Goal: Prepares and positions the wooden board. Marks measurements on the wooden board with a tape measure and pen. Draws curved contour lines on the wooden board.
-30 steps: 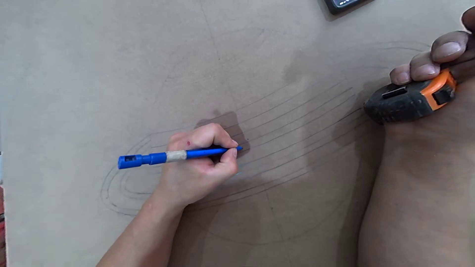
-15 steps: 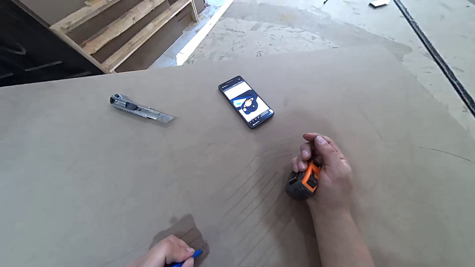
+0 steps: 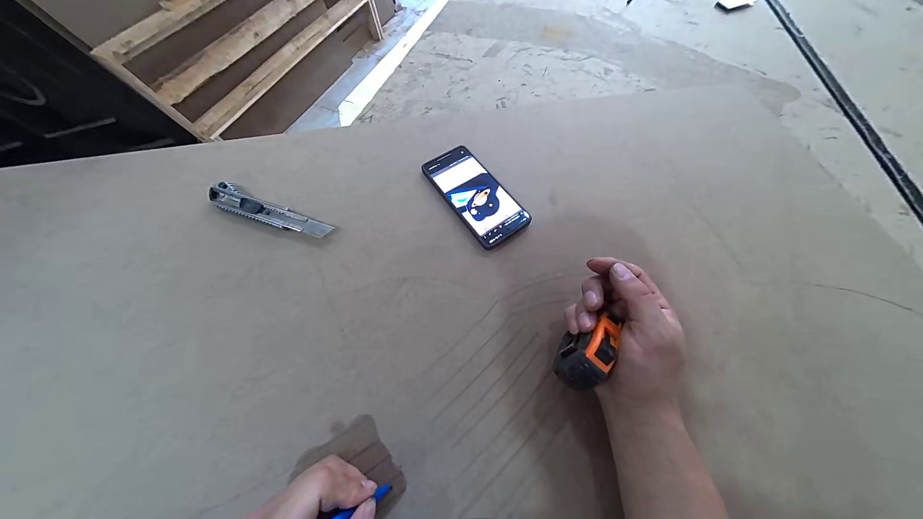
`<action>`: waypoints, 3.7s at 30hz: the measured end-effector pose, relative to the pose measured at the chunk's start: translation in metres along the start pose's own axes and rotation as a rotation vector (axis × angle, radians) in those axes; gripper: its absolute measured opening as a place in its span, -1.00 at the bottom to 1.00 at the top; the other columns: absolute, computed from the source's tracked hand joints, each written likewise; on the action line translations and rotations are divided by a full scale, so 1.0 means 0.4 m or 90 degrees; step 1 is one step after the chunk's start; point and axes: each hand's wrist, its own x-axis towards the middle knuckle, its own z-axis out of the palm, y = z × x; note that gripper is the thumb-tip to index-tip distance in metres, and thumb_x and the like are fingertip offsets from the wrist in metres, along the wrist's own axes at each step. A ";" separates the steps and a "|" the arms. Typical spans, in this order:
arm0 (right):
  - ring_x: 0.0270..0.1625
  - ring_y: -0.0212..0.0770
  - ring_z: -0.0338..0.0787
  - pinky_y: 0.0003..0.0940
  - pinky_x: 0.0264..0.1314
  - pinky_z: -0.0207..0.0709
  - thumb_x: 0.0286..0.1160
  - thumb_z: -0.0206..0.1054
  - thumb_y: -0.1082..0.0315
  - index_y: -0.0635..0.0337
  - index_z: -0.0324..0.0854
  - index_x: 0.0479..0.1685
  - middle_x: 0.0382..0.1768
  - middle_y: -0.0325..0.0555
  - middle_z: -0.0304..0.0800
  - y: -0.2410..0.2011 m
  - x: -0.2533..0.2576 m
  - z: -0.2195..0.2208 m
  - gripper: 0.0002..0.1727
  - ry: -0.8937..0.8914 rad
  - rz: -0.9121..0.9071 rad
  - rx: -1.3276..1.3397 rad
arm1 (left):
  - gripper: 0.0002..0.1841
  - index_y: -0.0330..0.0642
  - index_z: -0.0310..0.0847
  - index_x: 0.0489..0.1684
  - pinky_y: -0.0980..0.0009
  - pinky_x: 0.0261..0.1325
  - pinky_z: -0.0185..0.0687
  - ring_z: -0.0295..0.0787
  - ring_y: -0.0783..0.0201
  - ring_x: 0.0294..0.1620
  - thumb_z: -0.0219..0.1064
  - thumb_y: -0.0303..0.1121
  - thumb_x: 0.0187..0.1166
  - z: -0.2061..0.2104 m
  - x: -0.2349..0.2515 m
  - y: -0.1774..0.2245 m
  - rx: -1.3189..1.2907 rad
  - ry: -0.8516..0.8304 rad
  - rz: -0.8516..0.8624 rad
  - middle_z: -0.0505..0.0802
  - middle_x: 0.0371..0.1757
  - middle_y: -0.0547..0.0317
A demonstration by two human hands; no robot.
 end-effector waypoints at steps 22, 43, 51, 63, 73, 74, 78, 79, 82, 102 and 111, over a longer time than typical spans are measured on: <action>-0.58 -0.39 0.66 -0.49 -0.46 0.68 0.96 -0.36 0.19 0.06 0.60 0.08 -0.51 -0.36 0.66 0.003 0.029 -0.025 -0.50 -0.091 -0.013 -0.030 | -0.96 0.02 0.77 -0.35 0.59 -0.56 0.63 0.72 0.47 -0.53 0.46 -0.33 0.34 -0.019 0.024 0.028 0.007 0.049 -0.135 0.86 -0.37 0.36; -0.58 -0.41 0.62 -0.46 -0.47 0.68 0.93 -0.20 0.09 0.06 0.64 0.14 -0.50 -0.36 0.59 -0.011 0.007 -0.007 -0.54 -0.032 -0.007 -0.049 | -0.92 0.07 0.74 -0.29 0.64 -0.35 0.68 0.75 0.61 -0.36 0.47 -0.24 0.39 -0.010 0.014 -0.015 0.044 0.056 -0.049 0.86 -0.32 0.46; -0.63 -0.36 0.63 -0.45 -0.54 0.68 0.91 -0.08 0.12 0.15 0.70 0.11 -0.51 -0.21 0.62 -0.011 0.000 0.000 -0.56 0.002 0.016 -0.002 | -0.91 -0.04 0.74 -0.24 0.61 -0.29 0.72 0.79 0.57 -0.30 0.46 -0.44 0.39 -0.023 0.023 -0.012 -0.010 0.011 -0.041 0.88 -0.27 0.39; -0.62 -0.38 0.63 -0.44 -0.50 0.70 0.92 -0.17 0.19 0.15 0.64 0.09 -0.52 -0.30 0.62 -0.005 0.013 -0.005 -0.57 -0.006 0.006 -0.011 | -0.94 0.05 0.80 -0.30 0.68 -0.42 0.67 0.78 0.56 -0.40 0.49 -0.29 0.36 -0.002 0.016 -0.018 -0.006 0.091 -0.057 0.88 -0.33 0.41; -0.62 -0.37 0.62 -0.44 -0.50 0.69 0.92 -0.19 0.19 0.15 0.63 0.08 -0.54 -0.31 0.60 -0.003 0.011 -0.006 -0.57 -0.007 0.007 -0.018 | -0.93 0.05 0.81 -0.28 0.69 -0.44 0.65 0.76 0.56 -0.42 0.48 -0.31 0.37 -0.003 0.015 -0.013 -0.014 0.091 -0.062 0.88 -0.33 0.41; -0.63 -0.37 0.62 -0.44 -0.51 0.69 0.92 -0.19 0.19 0.15 0.64 0.07 -0.54 -0.31 0.60 -0.003 0.011 -0.005 -0.56 -0.004 0.008 -0.017 | -0.93 0.05 0.80 -0.28 0.69 -0.45 0.65 0.76 0.56 -0.43 0.48 -0.31 0.37 -0.002 0.015 -0.013 -0.016 0.093 -0.066 0.88 -0.33 0.40; -0.62 -0.41 0.61 -0.48 -0.50 0.67 0.92 -0.22 0.19 0.10 0.67 0.03 -0.55 -0.36 0.63 -0.004 0.016 -0.007 -0.53 -0.021 -0.007 -0.036 | -0.93 0.10 0.82 -0.28 0.60 -0.51 0.68 0.76 0.49 -0.51 0.50 -0.24 0.37 -0.003 0.016 -0.004 0.002 0.107 -0.105 0.87 -0.38 0.39; -0.61 -0.40 0.62 -0.48 -0.50 0.66 0.93 -0.24 0.20 0.09 0.67 0.02 -0.55 -0.37 0.63 -0.003 0.016 -0.009 -0.52 -0.033 -0.007 -0.039 | -0.93 0.12 0.82 -0.28 0.57 -0.54 0.68 0.75 0.47 -0.54 0.50 -0.22 0.38 -0.005 0.013 0.001 0.011 0.106 -0.121 0.87 -0.40 0.38; -0.60 -0.40 0.63 -0.48 -0.46 0.68 0.94 -0.31 0.19 0.06 0.64 0.03 -0.55 -0.39 0.64 0.000 0.020 -0.015 -0.49 -0.060 -0.007 -0.044 | -0.92 0.12 0.81 -0.27 0.52 -0.57 0.71 0.75 0.43 -0.56 0.50 -0.24 0.37 -0.010 0.012 0.012 0.025 0.095 -0.142 0.86 -0.41 0.37; -0.60 -0.41 0.63 -0.52 -0.47 0.65 0.95 -0.35 0.17 0.01 0.61 0.05 -0.53 -0.39 0.64 0.001 0.025 -0.017 -0.49 -0.073 -0.001 -0.030 | -0.94 0.05 0.78 -0.34 0.62 -0.58 0.60 0.69 0.52 -0.54 0.46 -0.34 0.32 -0.013 0.021 0.018 0.037 0.065 -0.104 0.83 -0.39 0.41; -0.59 -0.41 0.65 -0.51 -0.46 0.68 0.96 -0.38 0.19 0.04 0.59 0.07 -0.53 -0.38 0.65 0.005 0.028 -0.024 -0.48 -0.085 -0.005 -0.024 | -0.94 0.02 0.78 -0.35 0.62 -0.52 0.65 0.74 0.52 -0.48 0.47 -0.36 0.30 -0.008 0.020 0.019 0.048 0.073 -0.092 0.85 -0.37 0.41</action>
